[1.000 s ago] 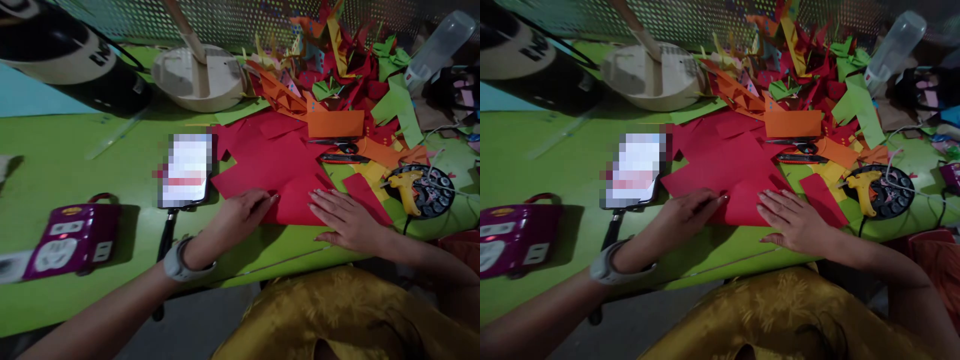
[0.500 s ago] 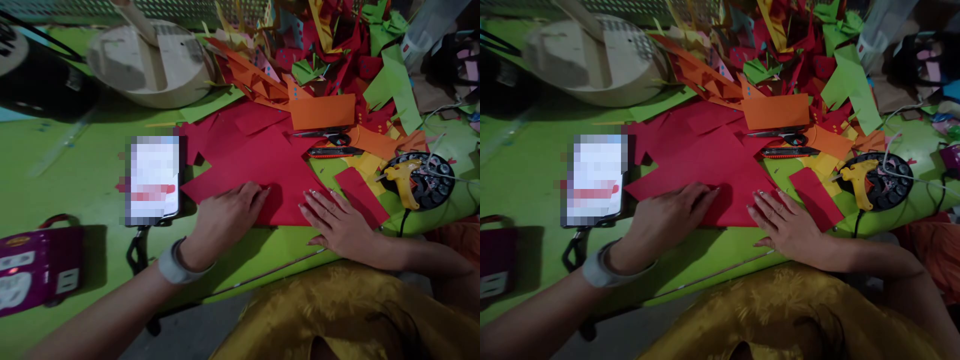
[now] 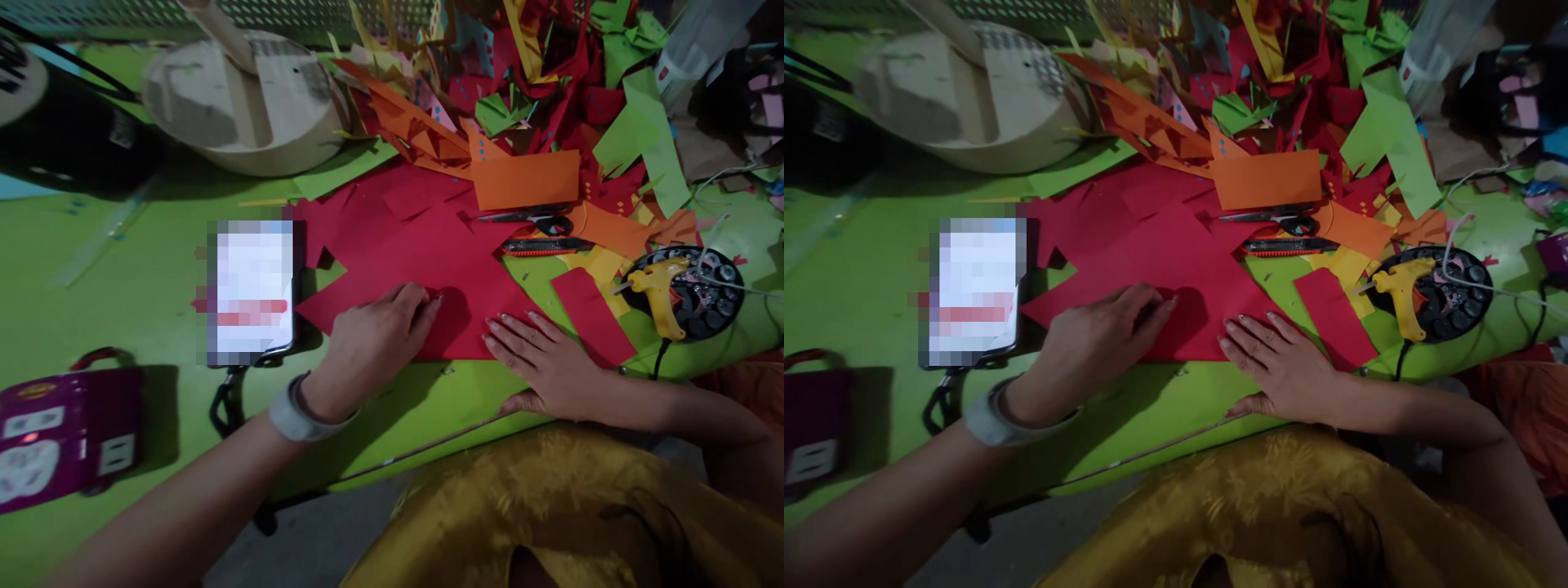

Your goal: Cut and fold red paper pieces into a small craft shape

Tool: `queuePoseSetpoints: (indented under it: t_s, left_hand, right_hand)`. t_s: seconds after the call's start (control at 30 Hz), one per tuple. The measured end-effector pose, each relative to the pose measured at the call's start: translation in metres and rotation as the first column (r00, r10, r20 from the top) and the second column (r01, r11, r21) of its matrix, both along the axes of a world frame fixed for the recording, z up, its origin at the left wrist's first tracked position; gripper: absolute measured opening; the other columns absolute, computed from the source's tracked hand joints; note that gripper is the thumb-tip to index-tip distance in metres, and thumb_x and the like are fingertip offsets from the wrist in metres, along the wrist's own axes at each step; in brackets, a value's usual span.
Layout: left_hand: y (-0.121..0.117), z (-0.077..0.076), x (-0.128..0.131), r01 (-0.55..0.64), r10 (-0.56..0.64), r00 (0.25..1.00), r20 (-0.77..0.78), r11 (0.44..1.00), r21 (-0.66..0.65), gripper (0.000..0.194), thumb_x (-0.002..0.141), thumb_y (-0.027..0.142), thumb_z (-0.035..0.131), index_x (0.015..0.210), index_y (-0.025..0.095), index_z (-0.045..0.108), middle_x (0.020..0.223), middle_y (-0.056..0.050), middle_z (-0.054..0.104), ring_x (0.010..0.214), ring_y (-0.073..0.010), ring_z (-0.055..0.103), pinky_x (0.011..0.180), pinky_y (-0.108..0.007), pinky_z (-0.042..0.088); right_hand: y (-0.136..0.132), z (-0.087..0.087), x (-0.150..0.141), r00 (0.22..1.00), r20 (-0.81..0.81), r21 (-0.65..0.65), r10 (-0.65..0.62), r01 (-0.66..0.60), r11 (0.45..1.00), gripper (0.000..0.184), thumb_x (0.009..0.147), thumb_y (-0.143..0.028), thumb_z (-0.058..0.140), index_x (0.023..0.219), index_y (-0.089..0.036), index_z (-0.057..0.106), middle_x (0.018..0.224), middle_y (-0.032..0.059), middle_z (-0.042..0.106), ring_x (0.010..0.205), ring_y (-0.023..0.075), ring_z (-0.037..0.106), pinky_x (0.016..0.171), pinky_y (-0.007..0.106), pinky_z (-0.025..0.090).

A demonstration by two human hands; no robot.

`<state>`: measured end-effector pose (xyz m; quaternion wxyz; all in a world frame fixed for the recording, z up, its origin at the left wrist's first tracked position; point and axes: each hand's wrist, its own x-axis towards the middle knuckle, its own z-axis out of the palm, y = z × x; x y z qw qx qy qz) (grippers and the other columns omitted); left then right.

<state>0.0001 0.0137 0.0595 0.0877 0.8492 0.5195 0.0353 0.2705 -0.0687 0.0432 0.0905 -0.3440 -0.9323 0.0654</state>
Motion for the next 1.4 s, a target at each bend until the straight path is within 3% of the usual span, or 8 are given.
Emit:
queuePoseSetpoints:
  t_s: [0.17, 0.27, 0.37, 0.43, 0.6, 1.0, 1.2, 1.4]
  left_hand:
    - [-0.004, 0.004, -0.003, -0.027, 0.027, 1.000, 0.008, 0.999, 0.042, 0.044, 0.109, 0.048, 0.041, 0.106, 0.017, 0.072, 0.096, -0.015, 0.077, 0.078, -0.0297, 0.075, 0.058, -0.036, 0.049]
    - [-0.014, 0.003, -0.003, 0.076, -0.094, 0.993, 0.077, 0.974, 0.213, 0.038, 0.110, 0.043, 0.045, 0.127, 0.019, 0.070, 0.123, -0.016, 0.077, 0.110, -0.0342, 0.074, 0.090, -0.046, 0.057]
    - [-0.028, -0.006, -0.002, 0.306, -0.362, 0.916, 0.172, 0.908, 0.285, 0.052, 0.109, 0.045, 0.049, 0.158, 0.026, 0.047, 0.156, -0.013, 0.058, 0.145, -0.0321, 0.054, 0.123, -0.052, 0.037]
    - [-0.036, -0.015, -0.001, 0.378, -0.422, 0.890, 0.172, 0.894, 0.239, 0.068, 0.107, 0.052, 0.052, 0.167, 0.027, 0.030, 0.166, -0.014, 0.045, 0.155, -0.0334, 0.041, 0.130, -0.056, 0.024]
    - [-0.038, -0.027, -0.004, 0.322, -0.350, 0.927, 0.139, 0.928, 0.187, 0.075, 0.104, 0.057, 0.057, 0.168, 0.031, 0.028, 0.172, -0.015, 0.033, 0.160, -0.0382, 0.028, 0.130, -0.067, 0.014]
    - [-0.036, -0.032, -0.008, 0.338, -0.360, 0.923, 0.135, 0.927, 0.162, 0.078, 0.104, 0.057, 0.056, 0.169, 0.031, 0.023, 0.172, -0.016, 0.033, 0.160, -0.0384, 0.027, 0.128, -0.066, 0.024]
    - [-0.036, -0.035, -0.006, 0.338, -0.369, 0.917, 0.149, 0.920, 0.196, 0.083, 0.103, 0.059, 0.056, 0.171, 0.031, 0.017, 0.171, -0.018, 0.033, 0.160, -0.0397, 0.027, 0.128, -0.067, 0.022]
    - [-0.037, -0.037, -0.007, 0.352, -0.382, 0.912, 0.152, 0.916, 0.192, 0.090, 0.103, 0.063, 0.054, 0.171, 0.033, 0.005, 0.174, -0.018, 0.025, 0.161, -0.0411, 0.023, 0.129, -0.068, 0.015]
  right_hand:
    - [0.000, -0.004, 0.001, 1.000, 0.001, -0.004, -0.004, 0.004, 1.000, 0.083, 0.104, -0.069, 0.039, 0.162, -0.010, 0.038, 0.165, 0.0181, 0.046, 0.157, 0.0317, 0.037, 0.127, 0.058, 0.036]
    - [0.000, -0.006, 0.002, 1.000, -0.003, -0.025, -0.001, 0.001, 1.000, 0.083, 0.102, -0.069, 0.046, 0.162, -0.012, 0.039, 0.164, 0.0175, 0.047, 0.158, 0.0311, 0.036, 0.128, 0.058, 0.035]
    - [0.001, -0.006, 0.003, 1.000, 0.006, -0.014, 0.011, -0.010, 1.000, 0.079, 0.102, -0.066, 0.050, 0.160, -0.012, 0.044, 0.164, 0.0177, 0.047, 0.158, 0.0312, 0.036, 0.129, 0.058, 0.033]
    - [0.002, -0.006, 0.003, 1.000, 0.025, 0.005, 0.011, -0.011, 1.000, 0.078, 0.103, -0.065, 0.048, 0.159, -0.010, 0.044, 0.164, 0.0189, 0.047, 0.158, 0.0320, 0.037, 0.129, 0.058, 0.033]
    - [0.003, -0.005, 0.001, 0.999, 0.052, 0.026, 0.004, -0.005, 1.000, 0.080, 0.105, -0.065, 0.043, 0.160, -0.007, 0.042, 0.165, 0.0201, 0.045, 0.156, 0.0334, 0.039, 0.127, 0.060, 0.035]
    - [0.003, -0.007, 0.002, 0.998, 0.069, 0.033, -0.012, 0.010, 0.999, 0.079, 0.105, -0.069, 0.037, 0.160, -0.013, 0.042, 0.165, 0.0168, 0.046, 0.158, 0.0296, 0.037, 0.129, 0.057, 0.033]
    - [0.004, -0.004, -0.001, 0.996, 0.093, 0.097, -0.008, -0.001, 0.995, 0.079, 0.106, -0.068, 0.032, 0.157, -0.008, 0.046, 0.162, 0.0187, 0.049, 0.155, 0.0316, 0.042, 0.127, 0.057, 0.037]
    - [-0.002, 0.007, -0.020, 0.980, 0.190, 0.045, -0.058, 0.050, 0.998, 0.083, 0.104, -0.068, 0.039, 0.157, -0.004, 0.045, 0.166, 0.0203, 0.043, 0.157, 0.0313, 0.038, 0.130, 0.052, 0.034]
